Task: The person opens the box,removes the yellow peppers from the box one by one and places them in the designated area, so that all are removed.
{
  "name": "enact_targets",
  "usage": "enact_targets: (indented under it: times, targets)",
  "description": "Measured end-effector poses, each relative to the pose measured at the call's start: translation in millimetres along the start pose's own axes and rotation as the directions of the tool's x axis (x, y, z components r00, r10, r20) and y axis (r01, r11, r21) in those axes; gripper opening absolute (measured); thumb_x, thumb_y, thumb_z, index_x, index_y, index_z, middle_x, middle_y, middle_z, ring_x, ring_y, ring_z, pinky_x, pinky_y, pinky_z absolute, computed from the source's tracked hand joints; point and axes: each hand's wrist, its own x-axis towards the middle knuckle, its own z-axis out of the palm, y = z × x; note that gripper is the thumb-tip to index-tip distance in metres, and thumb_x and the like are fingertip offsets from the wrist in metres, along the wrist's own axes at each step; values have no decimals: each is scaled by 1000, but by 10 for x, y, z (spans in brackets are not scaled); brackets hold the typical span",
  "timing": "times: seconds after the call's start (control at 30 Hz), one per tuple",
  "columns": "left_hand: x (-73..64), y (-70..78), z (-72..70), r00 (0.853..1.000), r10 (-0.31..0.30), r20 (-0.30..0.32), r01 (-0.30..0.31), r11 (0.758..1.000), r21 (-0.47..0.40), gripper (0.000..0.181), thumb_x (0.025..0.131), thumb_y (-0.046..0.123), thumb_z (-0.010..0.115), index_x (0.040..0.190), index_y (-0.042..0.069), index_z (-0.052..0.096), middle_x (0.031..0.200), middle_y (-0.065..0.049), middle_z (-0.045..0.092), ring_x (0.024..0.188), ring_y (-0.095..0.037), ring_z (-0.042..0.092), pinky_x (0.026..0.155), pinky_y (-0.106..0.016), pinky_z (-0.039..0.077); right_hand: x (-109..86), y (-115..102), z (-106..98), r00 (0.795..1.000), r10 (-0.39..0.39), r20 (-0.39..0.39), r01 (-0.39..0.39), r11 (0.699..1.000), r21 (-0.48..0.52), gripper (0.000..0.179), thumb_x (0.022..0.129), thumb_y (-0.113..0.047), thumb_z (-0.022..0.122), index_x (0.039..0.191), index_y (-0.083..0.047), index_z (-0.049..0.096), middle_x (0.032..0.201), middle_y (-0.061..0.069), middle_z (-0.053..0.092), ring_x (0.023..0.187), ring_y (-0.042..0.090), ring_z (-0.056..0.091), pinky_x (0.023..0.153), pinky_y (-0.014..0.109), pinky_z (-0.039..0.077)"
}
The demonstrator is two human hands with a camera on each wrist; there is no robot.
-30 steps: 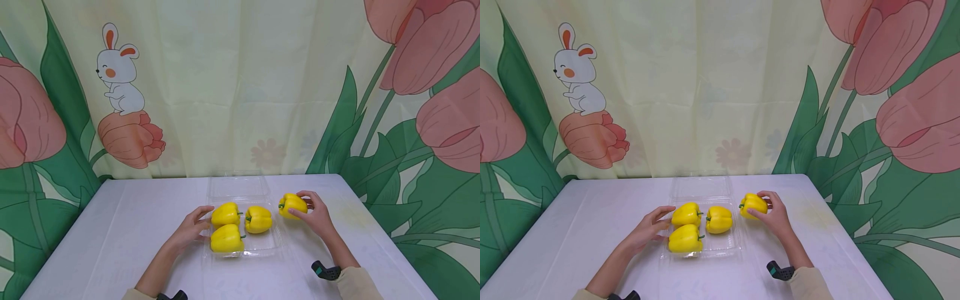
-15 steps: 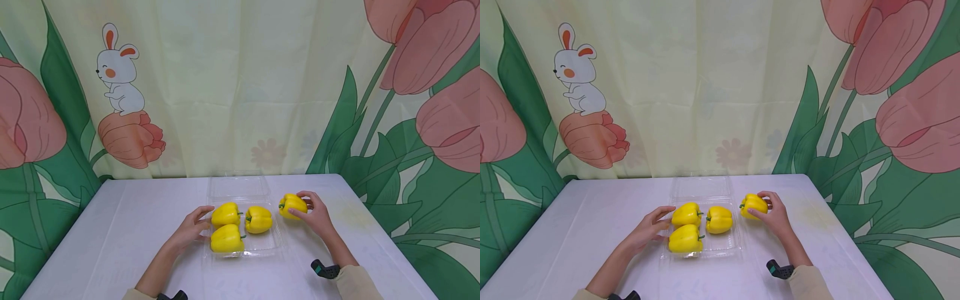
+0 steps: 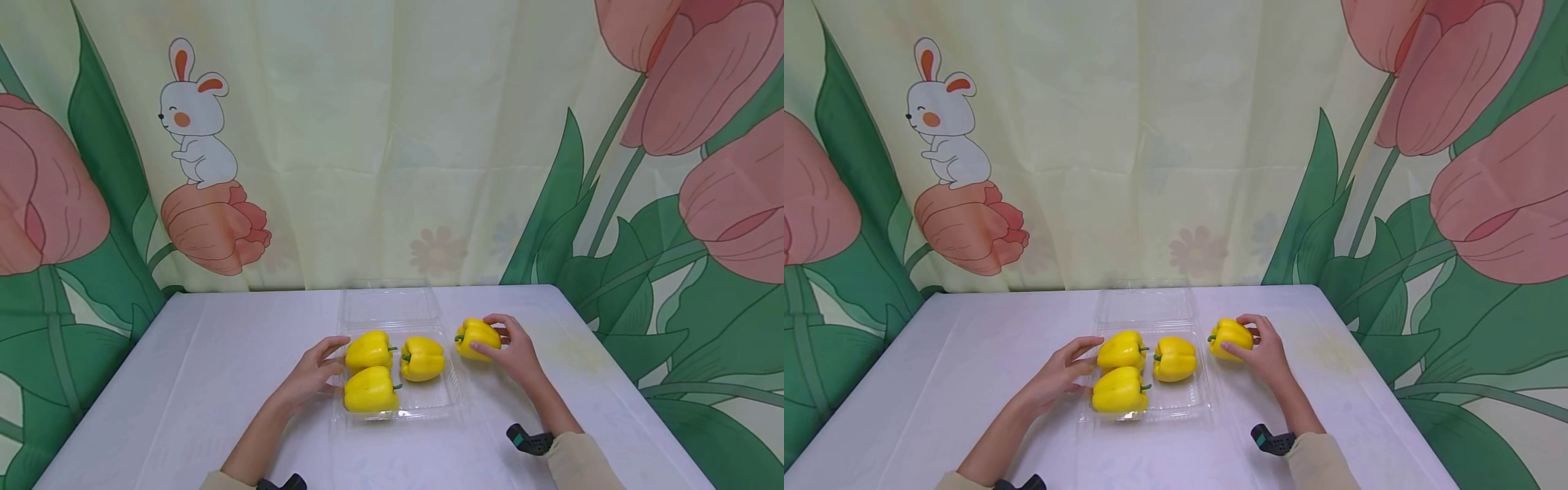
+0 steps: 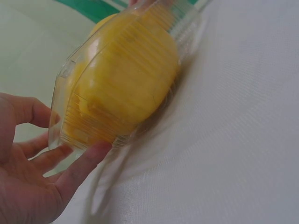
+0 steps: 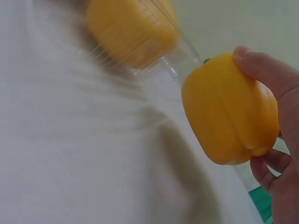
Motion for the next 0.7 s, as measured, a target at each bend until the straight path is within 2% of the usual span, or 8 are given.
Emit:
enact_targets:
  times: [0.7]
  targets:
    - [-6, -6, 5, 1000, 7, 0, -7, 1000, 4, 50, 88, 6, 54, 136, 17, 50, 155, -10, 35, 133, -41, 45, 76, -47, 59, 42, 63, 61, 1000, 12, 12, -12, 1000, 16, 67, 77, -41, 79, 129, -11, 48, 136, 11, 48, 121, 33, 50, 105, 49, 44]
